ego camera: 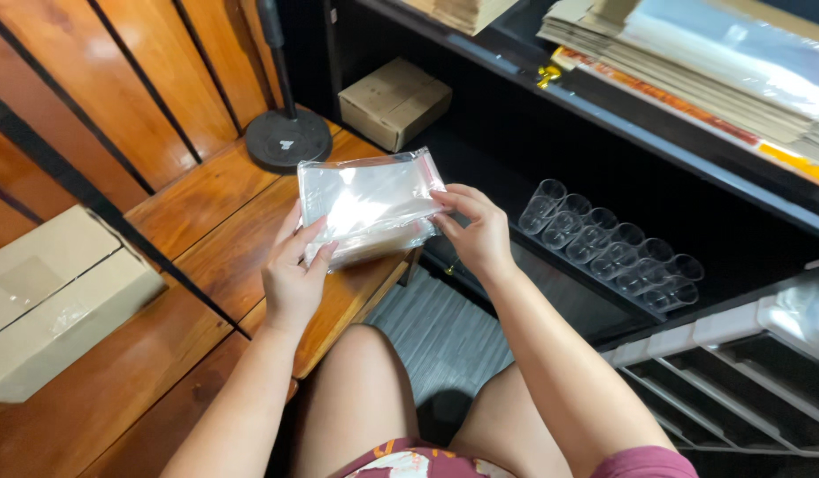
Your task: The person sits on the floor and repeatedly picks up stacks of clear plastic pouches from a wooden bench. They place each stack onto a shelf containing cardboard and other items, then return to the bench to grab another stack.
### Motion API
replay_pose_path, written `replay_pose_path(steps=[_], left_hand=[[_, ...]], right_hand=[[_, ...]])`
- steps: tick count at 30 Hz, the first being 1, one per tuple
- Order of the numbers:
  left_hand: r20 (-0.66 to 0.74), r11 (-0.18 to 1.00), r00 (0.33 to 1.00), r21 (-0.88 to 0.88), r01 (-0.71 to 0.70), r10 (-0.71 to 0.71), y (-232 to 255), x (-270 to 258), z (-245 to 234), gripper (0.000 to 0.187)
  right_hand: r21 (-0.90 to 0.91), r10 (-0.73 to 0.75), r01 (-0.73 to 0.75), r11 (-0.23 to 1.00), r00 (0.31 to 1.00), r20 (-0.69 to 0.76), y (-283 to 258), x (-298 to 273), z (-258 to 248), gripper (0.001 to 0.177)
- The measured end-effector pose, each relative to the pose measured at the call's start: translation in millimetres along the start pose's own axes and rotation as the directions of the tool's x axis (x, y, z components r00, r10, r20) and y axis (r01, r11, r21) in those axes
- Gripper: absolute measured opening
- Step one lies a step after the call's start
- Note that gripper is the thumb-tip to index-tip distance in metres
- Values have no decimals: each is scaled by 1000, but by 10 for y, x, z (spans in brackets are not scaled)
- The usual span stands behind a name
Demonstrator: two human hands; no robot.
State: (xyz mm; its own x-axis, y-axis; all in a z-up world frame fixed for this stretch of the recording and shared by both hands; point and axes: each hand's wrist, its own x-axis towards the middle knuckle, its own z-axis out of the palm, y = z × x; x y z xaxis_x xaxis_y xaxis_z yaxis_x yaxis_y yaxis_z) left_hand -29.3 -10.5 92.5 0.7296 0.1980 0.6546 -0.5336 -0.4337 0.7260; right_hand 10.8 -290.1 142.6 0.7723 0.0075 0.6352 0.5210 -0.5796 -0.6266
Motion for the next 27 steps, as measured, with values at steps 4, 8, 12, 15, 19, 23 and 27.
replay_pose_path(steps=[4,8,12,15,19,23,27], left_hand=[[22,996,996,-21,-89,90,306,274,31,36],[33,978,981,-91,-186,190,710,540,109,34],[25,938,952,-177,-297,306,1133,806,291,30],[3,880,906,-241,-410,424,1410,1018,549,27],[31,834,863,-277,-478,505,1701,1314,923,28],[42,797,830,-309,-519,557,2017,1608,1391,30],[177,797,809,-381,-469,561,2300,1909,1784,40]], right_hand=[[-22,-48,47,999,998,-49,-203,113,-367,31],[-86,-82,72,994,990,-113,-401,240,-820,29],[-198,-149,116,973,975,-164,-596,327,-1351,30],[-310,-185,121,943,965,-186,-685,371,-1759,27],[-378,-235,118,918,931,-281,-700,467,-2216,30],[-317,-280,167,934,891,-357,-603,569,-2590,32],[-343,-256,134,930,904,-342,-723,665,-2970,31]])
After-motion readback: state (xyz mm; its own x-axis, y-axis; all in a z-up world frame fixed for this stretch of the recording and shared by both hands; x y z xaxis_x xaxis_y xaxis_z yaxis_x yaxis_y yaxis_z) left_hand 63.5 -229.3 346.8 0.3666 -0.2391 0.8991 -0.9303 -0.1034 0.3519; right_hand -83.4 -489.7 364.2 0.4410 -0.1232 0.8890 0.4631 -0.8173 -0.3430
